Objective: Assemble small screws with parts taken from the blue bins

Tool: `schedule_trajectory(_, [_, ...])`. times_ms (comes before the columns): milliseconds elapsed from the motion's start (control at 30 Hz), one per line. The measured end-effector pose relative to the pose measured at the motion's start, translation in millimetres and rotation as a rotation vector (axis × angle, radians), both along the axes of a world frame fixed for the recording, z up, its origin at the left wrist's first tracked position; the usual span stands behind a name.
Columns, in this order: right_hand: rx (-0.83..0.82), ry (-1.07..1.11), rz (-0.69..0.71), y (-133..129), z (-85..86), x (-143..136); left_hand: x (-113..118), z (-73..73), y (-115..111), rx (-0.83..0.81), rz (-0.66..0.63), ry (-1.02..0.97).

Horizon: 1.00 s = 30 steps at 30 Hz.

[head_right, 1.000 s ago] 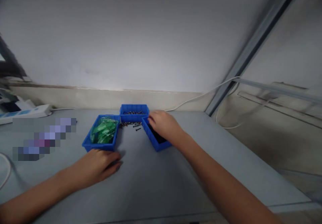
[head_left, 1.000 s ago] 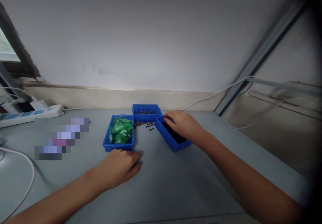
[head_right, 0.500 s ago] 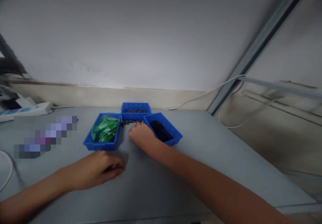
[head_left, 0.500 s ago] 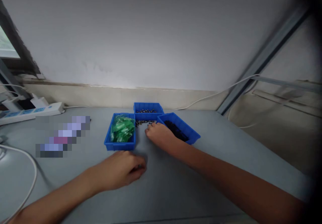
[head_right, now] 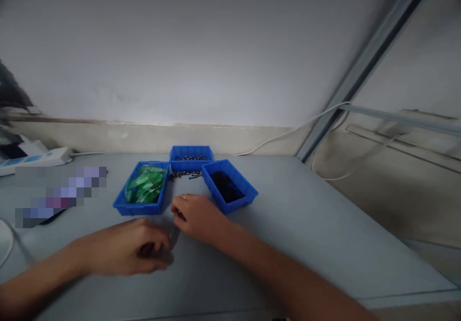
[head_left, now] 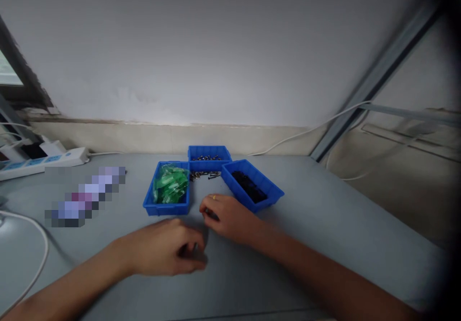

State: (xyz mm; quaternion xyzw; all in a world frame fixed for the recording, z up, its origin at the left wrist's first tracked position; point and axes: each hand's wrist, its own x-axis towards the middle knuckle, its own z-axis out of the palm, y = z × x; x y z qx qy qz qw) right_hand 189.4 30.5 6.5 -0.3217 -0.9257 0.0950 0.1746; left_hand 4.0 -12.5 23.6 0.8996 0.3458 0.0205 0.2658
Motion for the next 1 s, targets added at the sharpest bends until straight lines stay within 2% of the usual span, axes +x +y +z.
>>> schedule_trajectory(100, [-0.048,0.042,0.039,-0.9,-3.1,3.6,4.7,-6.8,-0.8,0.186,0.11,0.057])
schedule_trajectory(267, [-0.067,0.072,0.093,0.2,-5.7,7.6,6.4,-16.6,3.3,0.268,0.212,0.115])
schedule_trajectory(567, [-0.091,0.097,0.166,3.9,-1.6,9.5,4.3,-20.3,5.9,0.247,0.279,0.081])
schedule_trajectory(733, [-0.131,0.109,0.161,2.0,3.6,8.8,4.2,-21.0,6.9,0.25,0.264,0.055])
schedule_trajectory(1000, [-0.086,-0.025,0.17,7.0,-1.3,16.1,3.4,-15.3,6.7,0.296,0.281,0.088])
